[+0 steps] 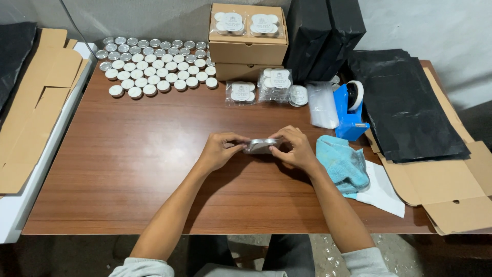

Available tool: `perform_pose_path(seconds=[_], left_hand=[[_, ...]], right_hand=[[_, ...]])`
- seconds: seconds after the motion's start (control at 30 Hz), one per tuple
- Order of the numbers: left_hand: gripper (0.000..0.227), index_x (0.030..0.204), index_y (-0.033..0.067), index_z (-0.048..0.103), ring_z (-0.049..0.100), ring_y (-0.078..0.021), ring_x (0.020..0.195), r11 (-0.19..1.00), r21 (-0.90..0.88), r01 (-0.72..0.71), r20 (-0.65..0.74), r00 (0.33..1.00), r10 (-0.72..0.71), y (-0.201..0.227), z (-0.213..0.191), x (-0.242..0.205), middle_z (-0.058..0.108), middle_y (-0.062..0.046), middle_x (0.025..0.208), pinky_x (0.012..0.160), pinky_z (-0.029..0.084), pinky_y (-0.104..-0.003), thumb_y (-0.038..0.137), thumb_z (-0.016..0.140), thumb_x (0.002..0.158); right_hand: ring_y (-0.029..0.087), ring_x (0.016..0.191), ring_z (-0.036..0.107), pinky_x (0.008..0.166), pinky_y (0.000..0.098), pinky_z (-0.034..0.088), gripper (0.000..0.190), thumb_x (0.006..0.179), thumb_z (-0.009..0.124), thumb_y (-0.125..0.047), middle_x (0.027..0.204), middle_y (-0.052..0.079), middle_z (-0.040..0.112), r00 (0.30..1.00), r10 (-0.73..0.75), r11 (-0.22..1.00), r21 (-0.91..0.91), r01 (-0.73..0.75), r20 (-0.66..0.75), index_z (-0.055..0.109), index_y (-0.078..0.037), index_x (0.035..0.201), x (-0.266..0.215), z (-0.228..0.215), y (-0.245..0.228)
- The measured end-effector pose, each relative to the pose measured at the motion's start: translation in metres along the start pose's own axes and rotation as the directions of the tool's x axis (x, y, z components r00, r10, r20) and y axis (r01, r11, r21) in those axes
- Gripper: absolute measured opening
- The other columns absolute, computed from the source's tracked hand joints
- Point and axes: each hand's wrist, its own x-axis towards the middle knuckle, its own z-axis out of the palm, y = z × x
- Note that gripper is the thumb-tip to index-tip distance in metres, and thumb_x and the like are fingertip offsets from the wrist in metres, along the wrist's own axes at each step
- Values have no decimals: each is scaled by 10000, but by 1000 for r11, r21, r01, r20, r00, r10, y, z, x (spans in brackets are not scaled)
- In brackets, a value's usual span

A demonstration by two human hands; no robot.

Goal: The person wipes small white jars with a blue cloth and places them into a clear plastic bag. They then seal the bag and set it aside on the table.

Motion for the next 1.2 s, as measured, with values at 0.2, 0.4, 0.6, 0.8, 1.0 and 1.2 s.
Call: perform_pose_path(seconds=[0.2, 0.4, 0.6, 0.8, 1.0, 1.2], left_hand=[[405, 1191, 146, 698, 751, -225, 807, 993, 68, -97, -158, 982, 107, -16, 21, -1, 778, -87, 877, 774, 618, -358, 62, 782, 804], [245, 1075, 128, 736, 755, -252, 876, 980, 125, -158, -147, 973, 175, -27, 29, -1, 771, -73, 911, 778, 633, -355, 43, 748, 846], [239, 1115, 80, 737, 750, -304, 906, 982, 70, -175, -73, 981, 180, -16, 23, -3, 774, -123, 950, 794, 629, -398, 86, 758, 877], [234, 1079, 110, 793, 735, -187, 868, 994, -78, -70, -111, 992, 61, -21, 23, -3, 779, -114, 894, 788, 625, -337, 79, 795, 847], [252, 1106, 129, 779, 752, -257, 872, 986, 76, -146, -109, 982, 154, -9, 22, -1, 767, -103, 892, 789, 633, -359, 85, 791, 858], [213, 1027, 83, 736, 725, -272, 920, 984, 121, -130, -68, 988, 139, -27, 20, -3, 746, -110, 931, 838, 604, -376, 156, 816, 844]], right_hand=[[249, 882, 705, 792, 351, 484, 285, 784, 858, -273, 901, 43, 774, 1000, -7, 1000, 15, 7, 27, 753, -127, 1005, 1, -4, -5], [243, 897, 706, 802, 336, 479, 330, 793, 848, -224, 928, 52, 771, 997, -17, 998, -57, 21, 73, 751, -126, 1093, 3, -13, -13], [275, 868, 717, 793, 352, 497, 345, 792, 847, -205, 907, 83, 764, 996, 3, 999, -33, 0, 92, 747, -116, 1110, 4, -14, -17], [310, 873, 730, 790, 373, 526, 379, 812, 842, -214, 900, 115, 764, 982, 57, 998, -38, -51, 180, 740, -125, 1166, 6, -24, -22], [359, 905, 730, 804, 415, 544, 355, 853, 787, -113, 947, 169, 772, 979, 74, 997, 9, -77, 191, 718, -57, 1197, 6, -28, -27], [334, 887, 734, 819, 400, 538, 342, 828, 819, -192, 903, 124, 760, 966, 127, 992, -5, -130, 223, 731, -122, 1151, 0, -24, -9]])
